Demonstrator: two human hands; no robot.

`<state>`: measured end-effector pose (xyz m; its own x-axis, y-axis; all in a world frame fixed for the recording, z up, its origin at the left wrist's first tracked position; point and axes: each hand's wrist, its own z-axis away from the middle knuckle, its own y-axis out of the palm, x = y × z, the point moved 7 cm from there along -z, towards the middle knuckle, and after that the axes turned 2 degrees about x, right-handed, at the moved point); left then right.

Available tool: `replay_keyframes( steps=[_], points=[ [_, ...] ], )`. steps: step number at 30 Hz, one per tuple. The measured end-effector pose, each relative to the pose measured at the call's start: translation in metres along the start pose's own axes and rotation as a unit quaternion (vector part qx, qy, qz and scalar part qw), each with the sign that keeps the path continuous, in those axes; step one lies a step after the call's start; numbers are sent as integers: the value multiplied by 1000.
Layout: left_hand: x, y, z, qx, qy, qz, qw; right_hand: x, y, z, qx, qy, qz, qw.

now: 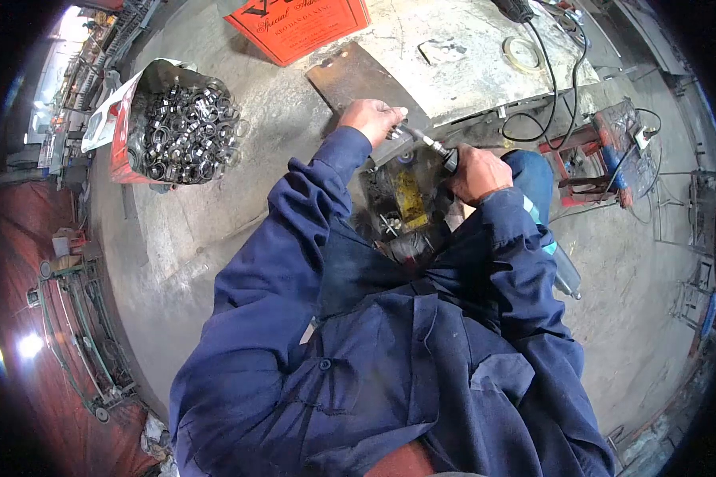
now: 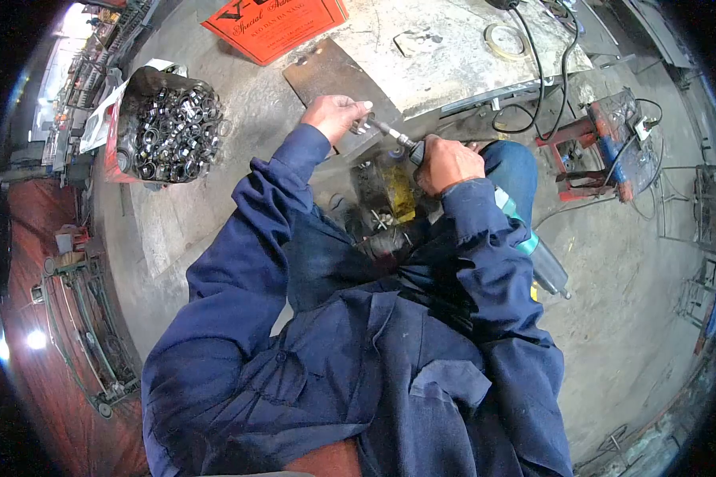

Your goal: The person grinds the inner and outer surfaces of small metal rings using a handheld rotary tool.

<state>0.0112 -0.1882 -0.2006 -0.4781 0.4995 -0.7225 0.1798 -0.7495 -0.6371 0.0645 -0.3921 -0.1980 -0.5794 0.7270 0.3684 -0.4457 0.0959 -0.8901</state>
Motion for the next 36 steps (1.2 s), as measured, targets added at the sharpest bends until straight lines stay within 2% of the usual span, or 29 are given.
replay_keyframes(
  steps=[5, 13, 20, 29, 32, 36],
  points=[
    [0, 4, 2, 23, -7, 6, 1000, 14, 8, -13, 5, -12, 0, 1000],
    [15, 12, 7, -6, 32, 41, 999, 24, 21, -25, -7, 6, 17, 1000],
    [12, 9, 20, -42, 28, 64, 997, 31, 19, -19, 8, 14, 22, 1000],
    [18, 11, 35, -66, 44, 112, 991, 38, 21, -14, 8, -8, 60, 998],
    [15, 5, 40, -83, 72, 107, 988, 41, 20, -12, -19, -23, 55, 998],
    [13, 3, 45, -67, 56, 117, 989, 46, 18, -9, 7, -30, 62, 998]
  ],
)
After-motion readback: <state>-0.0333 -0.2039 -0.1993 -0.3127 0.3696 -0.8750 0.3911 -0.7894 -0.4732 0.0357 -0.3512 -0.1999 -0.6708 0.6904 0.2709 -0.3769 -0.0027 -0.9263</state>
